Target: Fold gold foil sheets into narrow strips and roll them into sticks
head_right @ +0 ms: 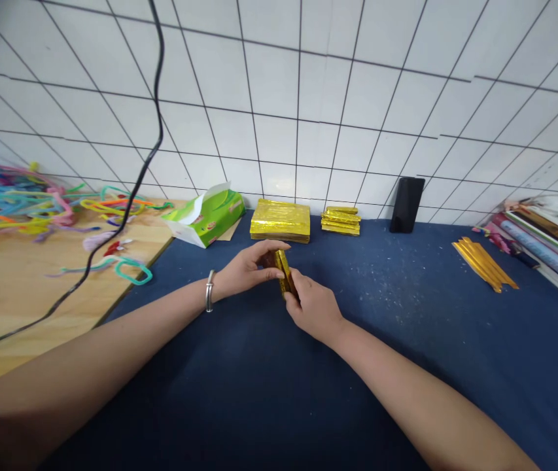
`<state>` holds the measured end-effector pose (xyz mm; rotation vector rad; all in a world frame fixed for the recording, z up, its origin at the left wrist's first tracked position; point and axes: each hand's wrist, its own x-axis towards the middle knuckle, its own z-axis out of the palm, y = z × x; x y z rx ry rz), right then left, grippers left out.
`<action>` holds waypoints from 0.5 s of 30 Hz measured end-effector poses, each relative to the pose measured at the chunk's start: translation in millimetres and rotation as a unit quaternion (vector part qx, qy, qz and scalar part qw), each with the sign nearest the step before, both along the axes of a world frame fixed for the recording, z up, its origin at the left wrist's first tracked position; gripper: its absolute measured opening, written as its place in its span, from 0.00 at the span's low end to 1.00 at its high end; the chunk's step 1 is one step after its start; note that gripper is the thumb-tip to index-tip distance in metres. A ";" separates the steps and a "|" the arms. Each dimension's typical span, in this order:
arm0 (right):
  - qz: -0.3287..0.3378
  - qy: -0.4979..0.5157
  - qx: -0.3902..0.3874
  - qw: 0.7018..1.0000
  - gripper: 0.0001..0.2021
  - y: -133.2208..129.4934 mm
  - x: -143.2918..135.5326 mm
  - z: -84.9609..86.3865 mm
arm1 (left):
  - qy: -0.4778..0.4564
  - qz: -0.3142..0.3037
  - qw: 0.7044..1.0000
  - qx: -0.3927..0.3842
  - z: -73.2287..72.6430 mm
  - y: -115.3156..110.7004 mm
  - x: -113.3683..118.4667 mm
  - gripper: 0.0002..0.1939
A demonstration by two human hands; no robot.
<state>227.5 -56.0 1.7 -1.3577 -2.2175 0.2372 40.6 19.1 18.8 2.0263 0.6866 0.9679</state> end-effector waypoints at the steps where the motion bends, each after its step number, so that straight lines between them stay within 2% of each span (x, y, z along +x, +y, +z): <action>1: 0.000 0.000 0.001 1.000 0.23 0.0 0.2 0.8 | 0.000 0.016 1.000 0.008 0.0 1.8 -1.0 0.24; 5: -0.008 0.005 0.007 1.000 0.21 1.0 2.1 3.1 | -0.019 0.048 0.999 -0.006 -2.2 6.4 -1.9 0.19; 11: -0.033 0.066 0.022 0.997 0.21 5.7 5.9 4.8 | -0.111 0.022 0.987 -0.118 -4.0 8.6 0.4 0.16; 13: -0.038 0.098 0.026 0.994 0.19 7.9 7.8 5.6 | -0.135 0.016 0.981 -0.137 -4.0 9.0 0.1 0.15; 15: -0.046 0.127 0.026 0.991 0.18 10.2 10.2 5.6 | -0.120 0.008 0.984 -0.133 -3.7 9.3 -1.5 0.13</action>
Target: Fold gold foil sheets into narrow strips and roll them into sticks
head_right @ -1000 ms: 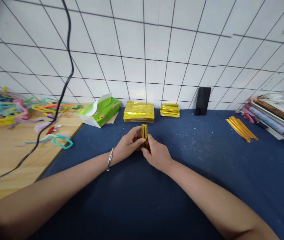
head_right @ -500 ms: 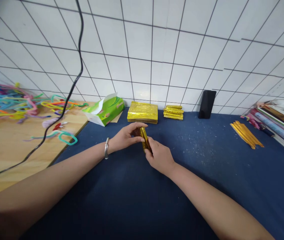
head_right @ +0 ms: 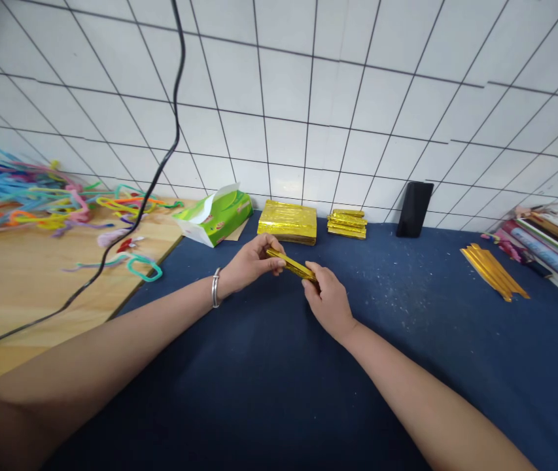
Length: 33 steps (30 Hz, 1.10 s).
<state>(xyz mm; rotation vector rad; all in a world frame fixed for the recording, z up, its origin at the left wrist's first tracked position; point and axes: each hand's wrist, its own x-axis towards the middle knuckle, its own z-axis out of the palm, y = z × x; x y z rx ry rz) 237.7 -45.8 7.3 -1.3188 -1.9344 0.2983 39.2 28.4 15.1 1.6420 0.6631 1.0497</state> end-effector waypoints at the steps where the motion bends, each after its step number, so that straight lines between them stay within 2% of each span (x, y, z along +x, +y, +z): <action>1: -0.006 0.013 -0.003 1.000 0.17 1.1 1.3 -0.4 | 0.023 -0.007 1.000 0.009 0.3 0.1 -1.2 0.12; 6: -0.016 0.065 -0.027 0.997 0.19 3.9 5.4 -4.3 | 0.166 -0.038 0.984 0.057 2.2 -2.6 -4.0 0.10; 11: 0.010 0.074 -0.022 0.997 0.19 2.4 4.6 -4.8 | 0.181 -0.097 0.979 -0.003 1.0 -15.3 4.3 0.11; 15: 0.016 0.077 0.000 0.997 0.18 0.9 3.4 -4.0 | 0.170 -0.113 0.978 -0.044 -1.8 -25.7 11.5 0.12; 23: -0.040 0.154 -0.051 0.986 0.14 4.1 2.5 -8.5 | 0.168 -0.021 0.985 0.030 -8.0 -27.4 15.7 0.11; 33: -0.010 0.209 -0.080 0.975 0.10 4.9 1.6 -5.3 | 0.170 -0.015 0.985 0.042 -6.0 -30.5 16.1 0.12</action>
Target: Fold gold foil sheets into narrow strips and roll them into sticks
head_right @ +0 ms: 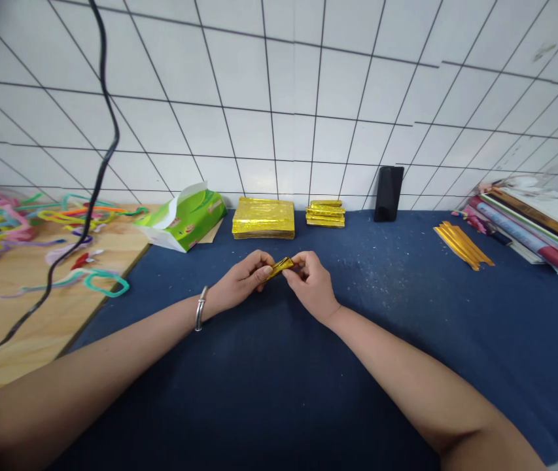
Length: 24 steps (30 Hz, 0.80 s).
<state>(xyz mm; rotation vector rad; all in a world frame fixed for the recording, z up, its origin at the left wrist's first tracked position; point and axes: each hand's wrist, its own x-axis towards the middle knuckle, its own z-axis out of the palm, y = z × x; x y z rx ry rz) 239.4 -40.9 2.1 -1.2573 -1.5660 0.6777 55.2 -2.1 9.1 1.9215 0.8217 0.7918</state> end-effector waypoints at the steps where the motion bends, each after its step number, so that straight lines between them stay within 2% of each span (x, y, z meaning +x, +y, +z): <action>1: 0.008 0.012 -0.004 1.000 0.10 0.0 -0.2 1.0 | 0.004 0.000 1.000 0.001 0.3 -0.1 0.0 0.12; 8: 0.044 0.061 -0.018 0.997 0.10 -2.2 -0.8 7.1 | 0.015 -0.008 1.000 -0.005 3.5 -1.2 0.0 0.14; 16: 0.022 0.040 -0.016 0.999 0.11 -1.1 -0.4 4.5 | 0.027 0.032 0.999 0.015 4.0 -1.1 -0.5 0.15; 24: 0.024 0.054 -0.047 0.997 0.12 -0.4 -0.7 4.7 | 0.055 0.057 0.993 0.084 3.0 -1.6 -0.4 0.13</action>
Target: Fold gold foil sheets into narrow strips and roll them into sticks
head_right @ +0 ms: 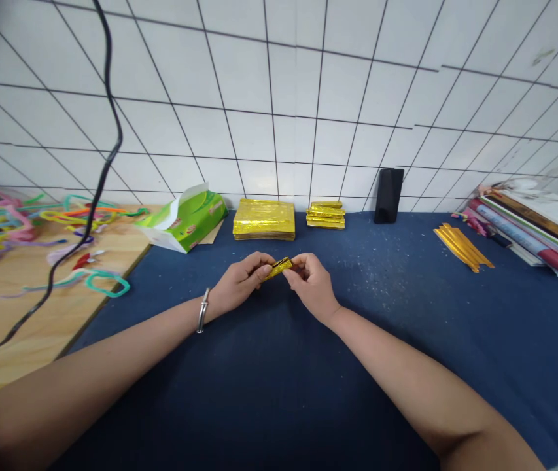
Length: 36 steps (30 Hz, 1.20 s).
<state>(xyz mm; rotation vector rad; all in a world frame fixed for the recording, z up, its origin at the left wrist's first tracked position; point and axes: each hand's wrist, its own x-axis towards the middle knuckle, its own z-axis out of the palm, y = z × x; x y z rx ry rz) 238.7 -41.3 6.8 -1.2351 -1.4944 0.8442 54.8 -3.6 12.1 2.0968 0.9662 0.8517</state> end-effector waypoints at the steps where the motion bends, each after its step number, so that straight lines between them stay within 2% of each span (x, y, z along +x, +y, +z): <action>1: 0.003 0.006 -0.006 1.000 0.12 0.3 0.2 0.6 | 0.005 0.003 1.000 0.010 -0.3 -0.2 0.2 0.13; 6: 0.013 0.024 -0.037 0.999 0.12 2.3 3.3 2.3 | 0.030 0.016 0.998 0.046 -2.1 0.0 1.1 0.11; 10: 0.021 0.026 -0.030 0.999 0.11 2.1 4.2 3.7 | 0.039 0.020 0.998 0.050 -1.4 0.2 0.4 0.12; 27: 0.030 0.033 -0.004 0.999 0.09 2.0 2.3 4.3 | -0.022 0.021 0.999 -0.045 -2.3 3.4 -1.3 0.16; 36: 0.030 0.036 -0.026 0.999 0.11 1.5 2.5 4.8 | 0.013 0.028 0.999 0.025 -0.4 0.3 1.0 0.12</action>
